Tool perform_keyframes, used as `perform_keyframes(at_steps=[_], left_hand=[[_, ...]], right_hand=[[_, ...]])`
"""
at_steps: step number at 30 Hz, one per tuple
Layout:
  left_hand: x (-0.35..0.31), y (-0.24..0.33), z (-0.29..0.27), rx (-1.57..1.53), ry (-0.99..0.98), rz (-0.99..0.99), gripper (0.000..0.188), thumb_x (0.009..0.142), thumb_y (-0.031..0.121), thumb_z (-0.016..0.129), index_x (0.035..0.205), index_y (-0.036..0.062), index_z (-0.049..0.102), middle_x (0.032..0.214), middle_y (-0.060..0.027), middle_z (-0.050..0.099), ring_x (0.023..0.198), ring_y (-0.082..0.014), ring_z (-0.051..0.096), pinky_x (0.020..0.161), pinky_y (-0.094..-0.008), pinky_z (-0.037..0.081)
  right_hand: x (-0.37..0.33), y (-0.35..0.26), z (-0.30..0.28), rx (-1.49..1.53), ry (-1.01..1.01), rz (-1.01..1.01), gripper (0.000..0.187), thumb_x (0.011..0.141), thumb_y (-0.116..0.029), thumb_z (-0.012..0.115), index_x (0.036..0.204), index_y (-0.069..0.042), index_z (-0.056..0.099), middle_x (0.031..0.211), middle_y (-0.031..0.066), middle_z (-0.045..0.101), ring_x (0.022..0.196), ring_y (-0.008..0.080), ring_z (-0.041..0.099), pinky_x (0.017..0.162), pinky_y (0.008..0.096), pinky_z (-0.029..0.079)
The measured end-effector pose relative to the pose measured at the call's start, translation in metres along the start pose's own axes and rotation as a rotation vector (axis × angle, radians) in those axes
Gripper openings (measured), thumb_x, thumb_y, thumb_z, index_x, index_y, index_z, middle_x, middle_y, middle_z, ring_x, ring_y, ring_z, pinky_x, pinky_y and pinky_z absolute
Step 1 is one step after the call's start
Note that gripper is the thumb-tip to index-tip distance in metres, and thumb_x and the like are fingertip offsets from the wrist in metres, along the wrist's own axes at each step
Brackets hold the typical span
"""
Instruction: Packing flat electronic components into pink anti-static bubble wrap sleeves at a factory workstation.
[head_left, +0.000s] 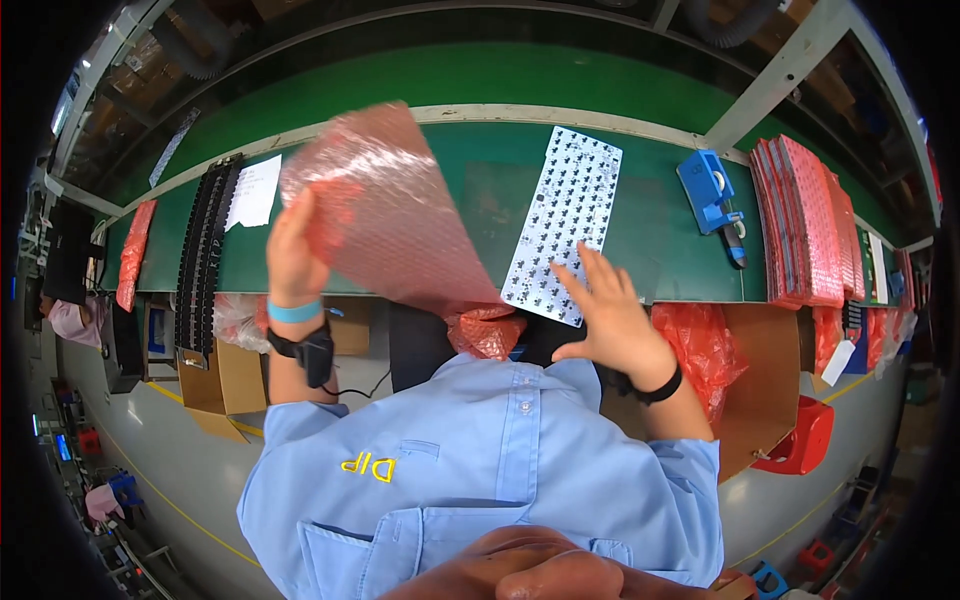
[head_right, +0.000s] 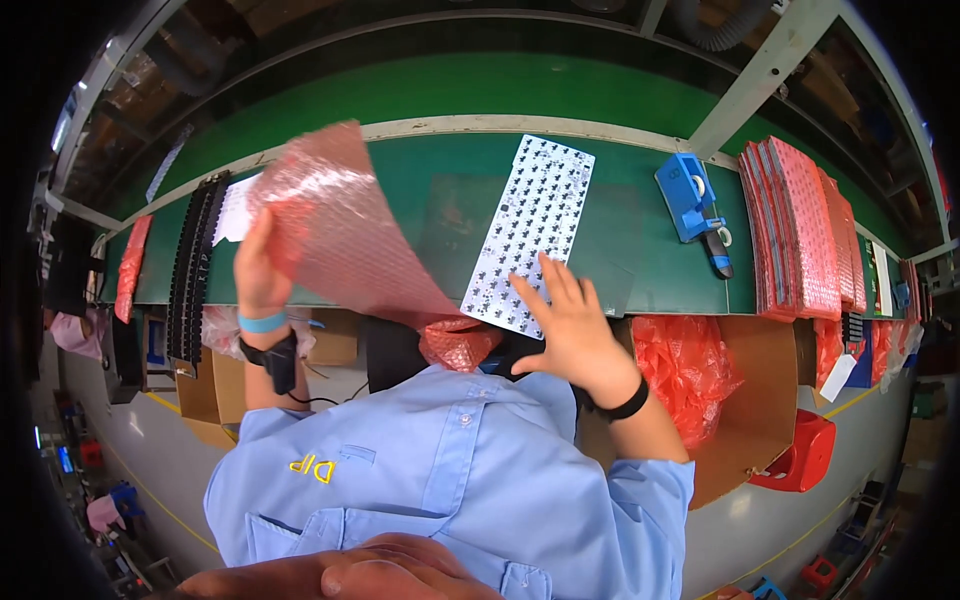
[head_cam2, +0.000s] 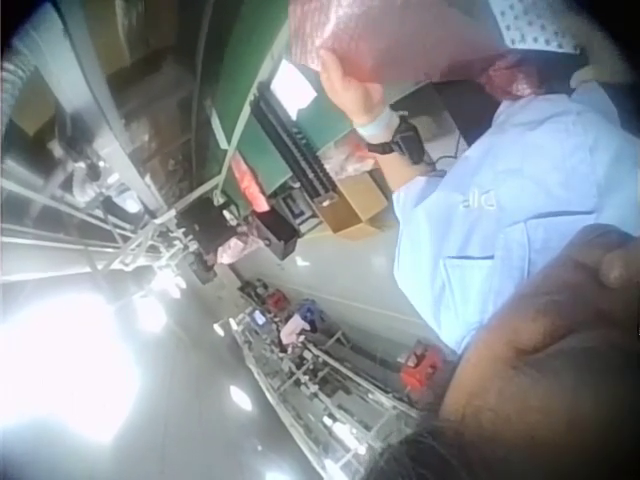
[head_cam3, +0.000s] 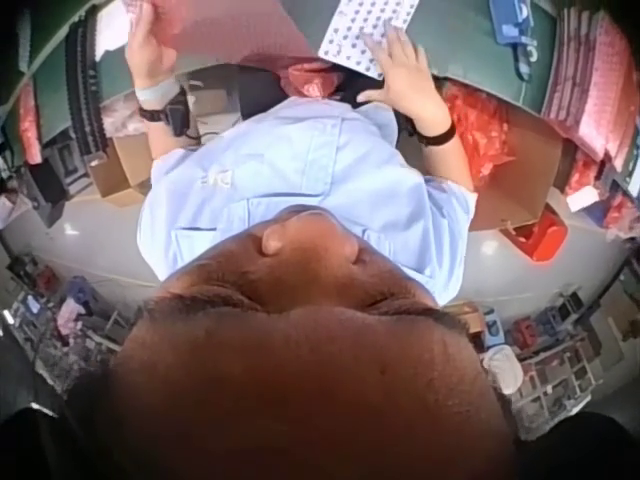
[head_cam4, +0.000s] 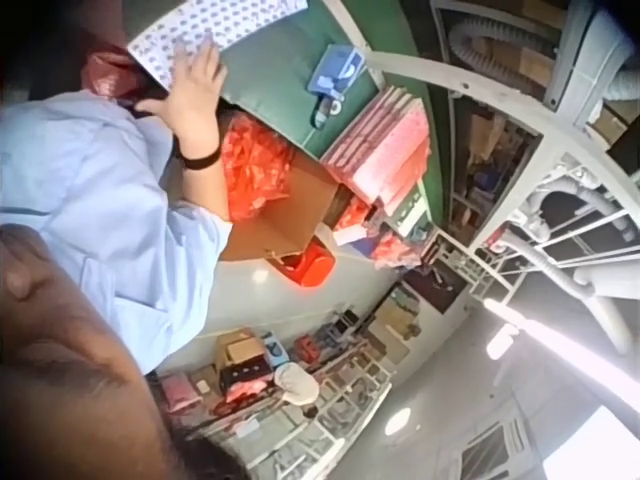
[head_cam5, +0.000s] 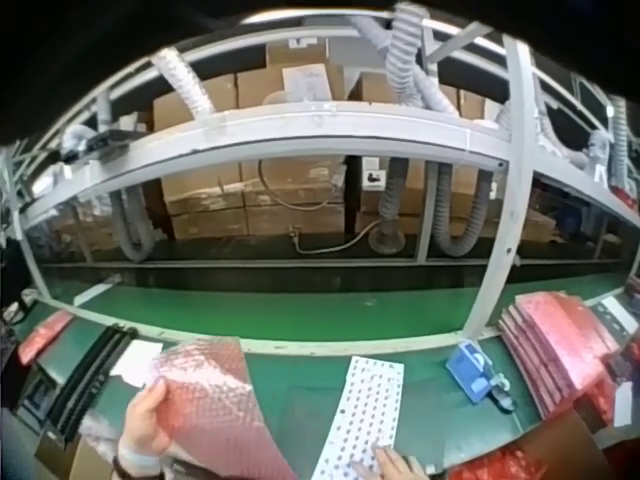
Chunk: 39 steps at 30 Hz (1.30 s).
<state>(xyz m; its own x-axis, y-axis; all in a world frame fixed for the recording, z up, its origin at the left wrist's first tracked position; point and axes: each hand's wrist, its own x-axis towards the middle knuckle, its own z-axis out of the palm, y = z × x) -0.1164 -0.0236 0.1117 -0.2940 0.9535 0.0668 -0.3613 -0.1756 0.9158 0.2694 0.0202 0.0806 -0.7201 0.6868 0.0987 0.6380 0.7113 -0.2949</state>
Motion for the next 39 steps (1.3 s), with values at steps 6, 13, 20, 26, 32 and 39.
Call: perform_keyframes(at_steps=[6,13,20,26,32,39], left_hand=[[0.008,0.018,-0.009,0.057,0.047,-0.053,0.040,0.104,0.026,0.049,0.131,-0.0031,0.053,0.123,-0.0144,0.064,0.107,-0.0218,0.064,0.091,-0.0348,0.053],[0.032,-0.018,0.054,-0.290,-0.280,-0.303,0.042,0.105,0.025,0.045,0.136,-0.0034,0.049,0.134,-0.0177,0.057,0.121,-0.0265,0.058,0.105,-0.0407,0.047],[0.086,-0.059,0.085,-0.593,-0.520,-0.570,0.048,0.107,0.034,0.034,0.136,-0.0017,0.049,0.134,-0.0182,0.057,0.120,-0.0275,0.059,0.103,-0.0421,0.049],[0.105,-0.066,0.089,-0.693,-0.622,-0.555,0.056,0.106,0.044,0.031,0.140,0.0028,0.047,0.134,-0.0164,0.058,0.119,-0.0279,0.060,0.100,-0.0413,0.051],[0.099,-0.058,0.093,-0.878,-0.836,-0.561,0.064,0.103,0.054,0.029,0.141,0.0060,0.048,0.132,-0.0131,0.060,0.116,-0.0253,0.063,0.097,-0.0397,0.054],[0.086,-0.045,0.097,-0.601,-0.638,-0.459,0.051,0.104,0.040,0.043,0.138,0.0017,0.049,0.131,-0.0154,0.061,0.116,-0.0261,0.063,0.099,-0.0405,0.053]], right_hand=[[-0.015,0.022,0.038,-0.069,0.271,-0.074,0.061,0.081,-0.004,0.069,0.138,-0.011,0.051,0.142,0.0222,0.049,0.132,0.0436,0.045,0.106,0.0526,0.039],[-0.010,0.008,-0.005,0.262,0.835,-0.275,0.046,0.078,0.007,0.059,0.123,0.000,0.061,0.130,0.0233,0.059,0.121,0.0452,0.057,0.101,0.0507,0.048],[0.010,-0.022,0.011,0.081,0.578,-0.651,0.032,0.084,0.001,0.061,0.116,-0.002,0.065,0.125,0.0164,0.064,0.119,0.0376,0.059,0.093,0.0401,0.054],[0.019,-0.023,0.028,0.013,0.457,-0.775,0.031,0.086,-0.004,0.062,0.117,-0.003,0.064,0.127,0.0137,0.062,0.122,0.0327,0.058,0.088,0.0350,0.055],[0.018,-0.025,0.038,0.029,0.421,-0.806,0.031,0.086,-0.002,0.060,0.117,-0.003,0.064,0.128,0.0128,0.062,0.124,0.0301,0.056,0.089,0.0349,0.055],[0.019,-0.024,0.036,0.042,0.359,-0.803,0.035,0.085,-0.001,0.059,0.120,-0.001,0.064,0.132,0.0121,0.060,0.128,0.0269,0.053,0.091,0.0351,0.055]])
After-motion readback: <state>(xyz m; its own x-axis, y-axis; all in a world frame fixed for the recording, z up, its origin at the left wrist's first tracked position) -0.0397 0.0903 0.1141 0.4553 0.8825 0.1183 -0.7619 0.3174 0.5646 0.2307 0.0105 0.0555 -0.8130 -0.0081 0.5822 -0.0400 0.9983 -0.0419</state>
